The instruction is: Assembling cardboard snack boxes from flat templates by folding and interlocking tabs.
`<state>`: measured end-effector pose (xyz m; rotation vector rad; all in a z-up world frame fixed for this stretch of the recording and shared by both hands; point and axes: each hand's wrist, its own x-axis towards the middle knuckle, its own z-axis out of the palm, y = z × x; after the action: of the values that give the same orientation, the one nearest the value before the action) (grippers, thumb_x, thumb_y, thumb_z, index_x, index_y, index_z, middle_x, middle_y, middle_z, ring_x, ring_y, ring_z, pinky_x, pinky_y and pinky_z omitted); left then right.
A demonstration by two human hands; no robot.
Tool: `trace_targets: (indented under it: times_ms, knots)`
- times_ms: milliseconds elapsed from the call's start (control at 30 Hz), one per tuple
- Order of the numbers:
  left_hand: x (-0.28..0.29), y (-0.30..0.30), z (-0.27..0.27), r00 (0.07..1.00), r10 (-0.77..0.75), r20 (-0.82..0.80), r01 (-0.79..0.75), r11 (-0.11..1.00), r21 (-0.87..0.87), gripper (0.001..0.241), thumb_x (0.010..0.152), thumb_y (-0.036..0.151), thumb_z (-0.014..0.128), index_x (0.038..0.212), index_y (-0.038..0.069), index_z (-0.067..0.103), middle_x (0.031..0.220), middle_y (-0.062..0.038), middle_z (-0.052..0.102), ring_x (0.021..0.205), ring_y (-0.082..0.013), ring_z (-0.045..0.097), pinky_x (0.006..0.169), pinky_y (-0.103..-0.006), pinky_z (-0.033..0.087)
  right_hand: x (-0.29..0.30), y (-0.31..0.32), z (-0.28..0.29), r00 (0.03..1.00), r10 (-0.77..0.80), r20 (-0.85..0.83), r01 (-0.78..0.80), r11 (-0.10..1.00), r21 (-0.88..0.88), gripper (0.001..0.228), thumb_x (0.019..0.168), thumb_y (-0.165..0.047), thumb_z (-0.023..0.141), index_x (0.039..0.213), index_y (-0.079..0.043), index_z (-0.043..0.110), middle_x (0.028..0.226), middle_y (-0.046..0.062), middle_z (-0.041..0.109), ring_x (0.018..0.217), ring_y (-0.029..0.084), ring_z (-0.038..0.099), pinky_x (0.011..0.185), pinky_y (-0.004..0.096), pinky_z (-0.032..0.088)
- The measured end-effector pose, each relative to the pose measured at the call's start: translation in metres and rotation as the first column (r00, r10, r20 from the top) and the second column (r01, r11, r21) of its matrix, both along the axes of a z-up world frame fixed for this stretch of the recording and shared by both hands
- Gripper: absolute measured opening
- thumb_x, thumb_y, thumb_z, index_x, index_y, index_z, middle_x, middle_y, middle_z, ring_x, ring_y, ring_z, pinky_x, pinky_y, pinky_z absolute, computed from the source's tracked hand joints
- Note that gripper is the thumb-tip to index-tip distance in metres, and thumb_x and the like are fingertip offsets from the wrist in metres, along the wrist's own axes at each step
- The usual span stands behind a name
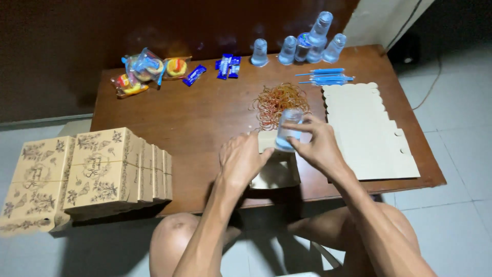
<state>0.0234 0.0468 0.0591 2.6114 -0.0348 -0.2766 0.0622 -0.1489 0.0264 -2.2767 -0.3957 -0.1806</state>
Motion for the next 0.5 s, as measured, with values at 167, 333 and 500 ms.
trace_targets:
  times_ms: [167,333,500]
  knots:
    - [-0.011,-0.009,-0.017,0.999,-0.006,-0.042,0.005,0.999,-0.039,0.064,0.092,0.036,0.068,0.141,-0.003,0.054,0.117,-0.029,0.068,0.118,-0.0492,0.063,0.102,-0.0699,0.042,-0.034,0.004,0.028,0.982,0.141,-0.126,-0.173,0.939,-0.298,0.033,0.080,-0.007,0.075,0.108,-0.024,0.084,0.109,0.021,0.073,0.099,0.047,0.071,0.092,0.054,0.052]
    - [-0.038,-0.017,-0.003,0.998,0.000,-0.063,-0.005,0.996,-0.090,0.068,0.093,0.025,0.065,0.151,-0.003,0.042,0.120,-0.031,0.067,0.118,-0.0507,0.063,0.101,-0.0702,0.044,-0.026,0.007,0.030,0.952,0.295,-0.085,-0.306,0.889,-0.342,0.033,0.084,-0.006,0.069,0.107,-0.027,0.082,0.107,0.020,0.072,0.092,0.052,0.070,0.088,0.058,0.051]
    - [-0.030,-0.024,-0.009,0.994,0.047,-0.102,-0.081,0.928,-0.365,0.071,0.086,0.051,0.066,0.137,0.004,0.054,0.125,-0.024,0.069,0.122,-0.0466,0.063,0.099,-0.0612,0.049,-0.012,-0.001,0.013,0.930,0.213,-0.300,-0.236,0.971,-0.043,0.029,0.086,-0.001,0.071,0.111,-0.012,0.061,0.114,0.021,0.071,0.115,0.047,0.068,0.097,0.057,0.055]
